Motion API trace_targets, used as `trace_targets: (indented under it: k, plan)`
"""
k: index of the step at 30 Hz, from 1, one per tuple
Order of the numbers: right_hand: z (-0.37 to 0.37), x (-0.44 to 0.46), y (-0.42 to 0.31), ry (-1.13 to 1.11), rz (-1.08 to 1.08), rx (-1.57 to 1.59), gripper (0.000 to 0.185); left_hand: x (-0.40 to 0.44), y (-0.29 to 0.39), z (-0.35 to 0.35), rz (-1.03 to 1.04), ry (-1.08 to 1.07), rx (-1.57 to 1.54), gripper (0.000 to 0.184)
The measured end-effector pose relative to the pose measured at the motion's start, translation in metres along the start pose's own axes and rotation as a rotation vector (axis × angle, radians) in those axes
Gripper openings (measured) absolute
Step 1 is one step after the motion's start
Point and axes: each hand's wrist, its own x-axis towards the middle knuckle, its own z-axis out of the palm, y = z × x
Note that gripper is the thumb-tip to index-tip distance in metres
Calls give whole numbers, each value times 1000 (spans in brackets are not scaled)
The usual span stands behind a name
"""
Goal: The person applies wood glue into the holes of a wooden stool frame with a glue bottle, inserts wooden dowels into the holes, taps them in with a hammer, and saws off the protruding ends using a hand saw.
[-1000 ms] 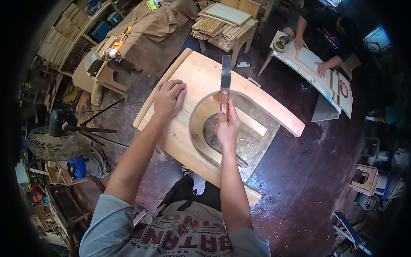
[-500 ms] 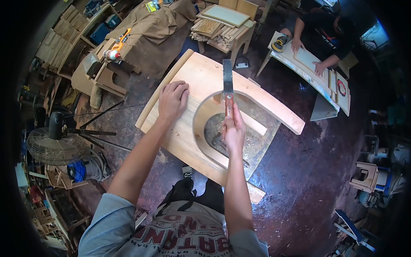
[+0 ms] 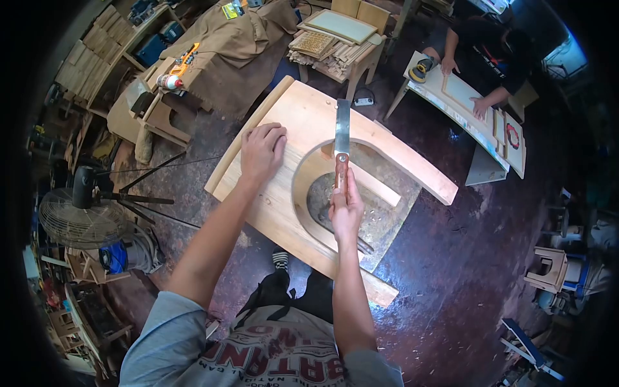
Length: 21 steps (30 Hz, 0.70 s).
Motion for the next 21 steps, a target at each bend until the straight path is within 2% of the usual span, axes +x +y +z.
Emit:
trace_targets:
  k: [3,8,13,16,20,21]
  plan:
    - [2,3,-2,23,-5,4,62,0,1,0,22,15,-23,12]
    - [17,47,-19,13,-49,-25,64,-1,2,0,46,24,-14,13]
    - [19,27,-15,11,-42,-5,64,-4,2,-3,25,6,42,35]
    - [7,-1,-5,8,-38,0,65,-3,3,-2,20,9,55,40]
    - [3,-6,7,17,-31,18,65,-7,11,-16,47,21,12,33]
    - [6,2,4,22,-39,21,64,-15,28,-27,47,30,-127,28]
